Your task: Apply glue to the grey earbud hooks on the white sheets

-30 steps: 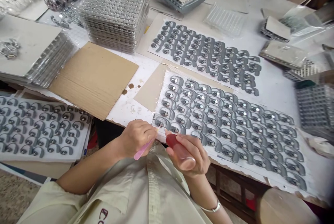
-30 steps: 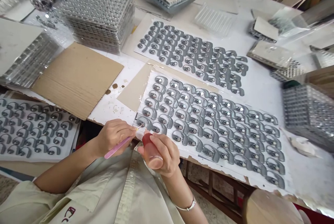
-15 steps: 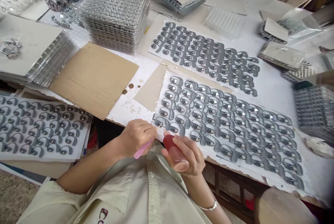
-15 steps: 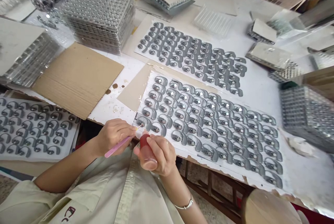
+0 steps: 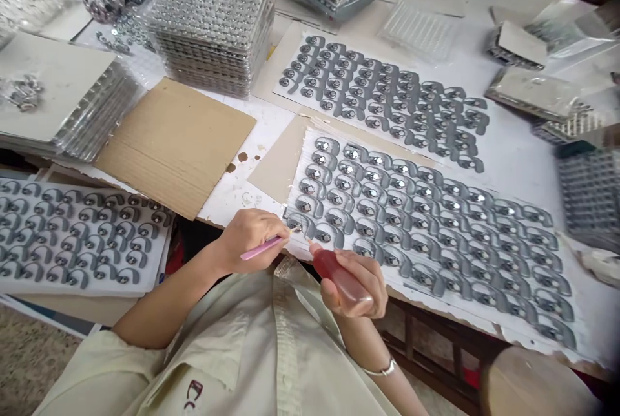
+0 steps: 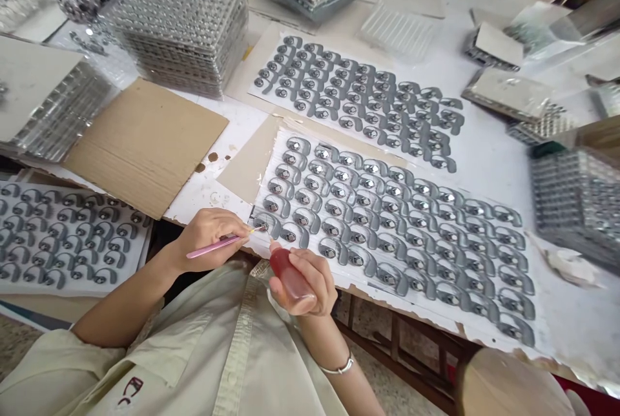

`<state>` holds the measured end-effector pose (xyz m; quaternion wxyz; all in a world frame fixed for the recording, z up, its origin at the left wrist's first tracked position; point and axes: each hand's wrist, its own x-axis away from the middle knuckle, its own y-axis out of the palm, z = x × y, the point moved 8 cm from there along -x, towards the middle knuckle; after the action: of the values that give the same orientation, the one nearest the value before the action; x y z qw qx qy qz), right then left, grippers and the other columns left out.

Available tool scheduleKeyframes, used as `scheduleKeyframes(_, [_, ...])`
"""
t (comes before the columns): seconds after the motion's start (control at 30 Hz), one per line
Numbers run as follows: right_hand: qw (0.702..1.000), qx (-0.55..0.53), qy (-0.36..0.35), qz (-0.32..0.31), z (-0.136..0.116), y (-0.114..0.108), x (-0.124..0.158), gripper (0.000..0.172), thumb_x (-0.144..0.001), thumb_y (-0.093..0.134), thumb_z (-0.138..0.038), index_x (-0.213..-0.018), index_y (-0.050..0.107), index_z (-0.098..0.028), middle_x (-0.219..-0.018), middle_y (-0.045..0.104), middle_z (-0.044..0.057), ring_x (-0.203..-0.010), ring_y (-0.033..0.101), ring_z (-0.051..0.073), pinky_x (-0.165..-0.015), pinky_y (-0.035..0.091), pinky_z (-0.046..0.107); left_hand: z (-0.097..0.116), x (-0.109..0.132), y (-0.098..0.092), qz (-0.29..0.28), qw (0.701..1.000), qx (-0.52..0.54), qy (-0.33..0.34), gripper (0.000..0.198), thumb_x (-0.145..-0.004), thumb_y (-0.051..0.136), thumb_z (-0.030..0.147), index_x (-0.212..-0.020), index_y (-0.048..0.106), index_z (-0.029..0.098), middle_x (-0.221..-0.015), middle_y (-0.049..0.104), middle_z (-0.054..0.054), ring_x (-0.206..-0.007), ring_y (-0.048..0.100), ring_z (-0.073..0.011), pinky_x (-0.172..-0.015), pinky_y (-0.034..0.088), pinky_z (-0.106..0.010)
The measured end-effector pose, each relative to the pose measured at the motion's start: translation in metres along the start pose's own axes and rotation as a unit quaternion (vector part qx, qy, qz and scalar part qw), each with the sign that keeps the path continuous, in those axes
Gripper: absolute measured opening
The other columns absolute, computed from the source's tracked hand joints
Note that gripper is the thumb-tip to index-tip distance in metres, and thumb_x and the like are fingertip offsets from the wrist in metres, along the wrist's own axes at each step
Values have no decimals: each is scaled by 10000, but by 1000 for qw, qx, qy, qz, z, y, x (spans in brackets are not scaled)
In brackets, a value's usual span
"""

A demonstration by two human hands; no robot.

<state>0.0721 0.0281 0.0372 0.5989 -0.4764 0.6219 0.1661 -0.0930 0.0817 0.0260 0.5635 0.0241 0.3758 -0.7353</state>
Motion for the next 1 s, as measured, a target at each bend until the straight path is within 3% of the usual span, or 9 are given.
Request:
scheduleKeyframes(0.4, [998,6,53,-19,6,1,3,288,-865,615,-310,-1086,547,-139,-768,626,50,-672,612,188,-538,543,319,-4,4,2,-6,1000,25,-8,67,-785,605,100,-762,591,161,-767,715,-48,-717,687,-160,-675,525,-252])
scheduleKeyframes(0.6, [999,-1,32,-20,3,1,5,362,-867,616,-281,-1188,508,-155,-798,636,53,-699,621,191,-569,544,321,-15,3,3,-12,995,69,-65,53,-779,625,108,-759,621,157,-757,718,-46,-686,679,-149,-649,518,-238])
scheduleKeyframes(0.87, [995,-31,84,-39,11,2,11,333,-854,637,-326,-1101,575,-112,-776,642,63,-707,627,196,-578,546,321,-19,0,2,-12,992,83,-91,48,-764,627,123,-730,640,154,-750,723,-56,-685,686,-158,-636,527,-239])
scheduleKeyframes(1.0, [996,-37,75,-14,12,1,10,282,-852,636,-293,-1079,576,-136,-797,650,64,-711,629,201,-562,539,333,-23,0,2,-19,989,92,-115,49,-767,633,142,-724,655,151,-754,725,-61,-678,682,-158,-629,528,-244])
